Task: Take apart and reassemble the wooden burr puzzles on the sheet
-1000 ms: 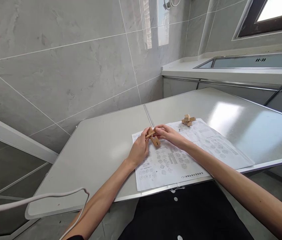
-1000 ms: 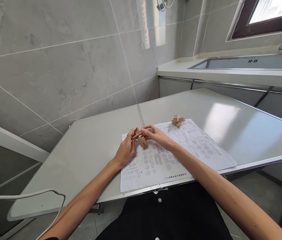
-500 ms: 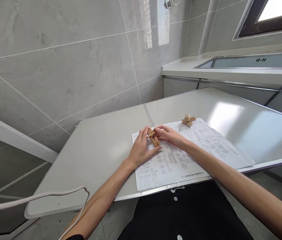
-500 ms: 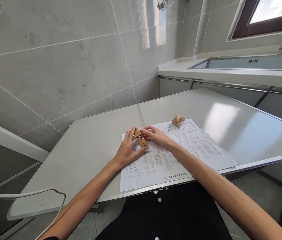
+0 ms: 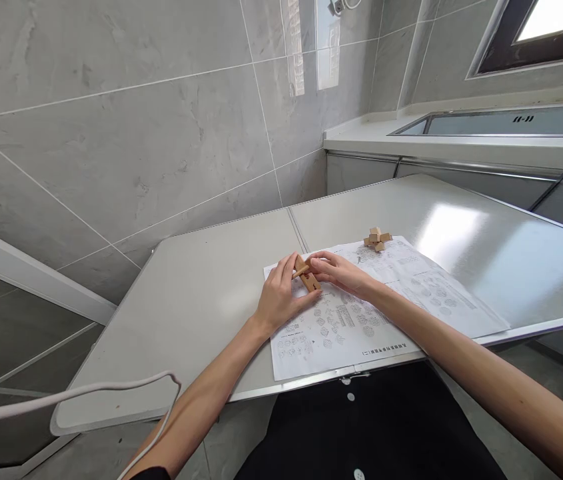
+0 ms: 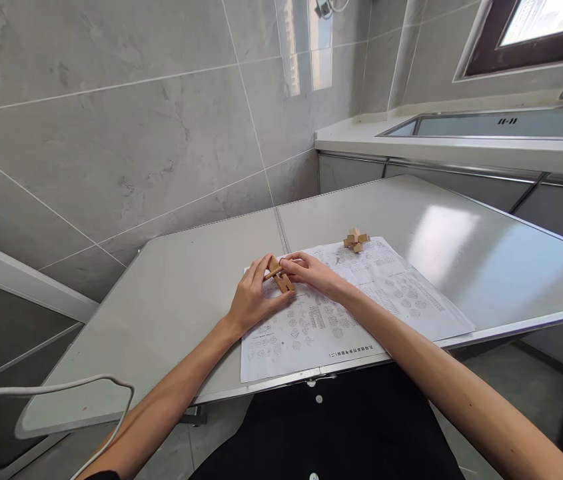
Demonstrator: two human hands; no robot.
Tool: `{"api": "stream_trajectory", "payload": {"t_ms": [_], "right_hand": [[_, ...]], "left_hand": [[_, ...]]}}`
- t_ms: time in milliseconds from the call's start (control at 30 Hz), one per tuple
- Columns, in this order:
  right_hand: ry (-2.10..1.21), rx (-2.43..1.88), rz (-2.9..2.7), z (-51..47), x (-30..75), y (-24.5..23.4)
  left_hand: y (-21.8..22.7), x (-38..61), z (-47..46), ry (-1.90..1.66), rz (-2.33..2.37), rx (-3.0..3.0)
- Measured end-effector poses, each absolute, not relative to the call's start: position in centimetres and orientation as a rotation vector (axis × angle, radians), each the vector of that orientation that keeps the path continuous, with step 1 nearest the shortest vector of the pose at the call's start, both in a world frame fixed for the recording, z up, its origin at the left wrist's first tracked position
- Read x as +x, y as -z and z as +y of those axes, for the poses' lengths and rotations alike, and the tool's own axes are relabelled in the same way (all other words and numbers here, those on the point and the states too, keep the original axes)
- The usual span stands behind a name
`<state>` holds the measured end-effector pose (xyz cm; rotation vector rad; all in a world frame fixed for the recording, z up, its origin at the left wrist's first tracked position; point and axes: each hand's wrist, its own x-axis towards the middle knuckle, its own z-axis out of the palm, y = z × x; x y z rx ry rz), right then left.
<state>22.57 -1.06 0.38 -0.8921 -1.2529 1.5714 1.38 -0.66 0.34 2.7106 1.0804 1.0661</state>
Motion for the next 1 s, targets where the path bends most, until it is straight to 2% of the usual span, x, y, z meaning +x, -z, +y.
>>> {"api": "stream_trajectory", "payload": {"t_ms": [267, 833, 1000], "right_hand": [[-1.534, -0.963, -1.438, -1.5, 22.5, -0.4], [-1.552, -0.927, -1.433, -1.8, 22.4, -1.1], [-1.396, -0.942, -1.422, -1.7, 22.2, -1.5]], "left_hand": [[-0.3, 1.6, -0.7, -1.086, 1.035, 2.766], [-0.6, 1.4, -0.1, -1.194, 1.084, 2.753], [-0.6, 1.2, 0.1, -1.246, 1.094, 2.7]]}}
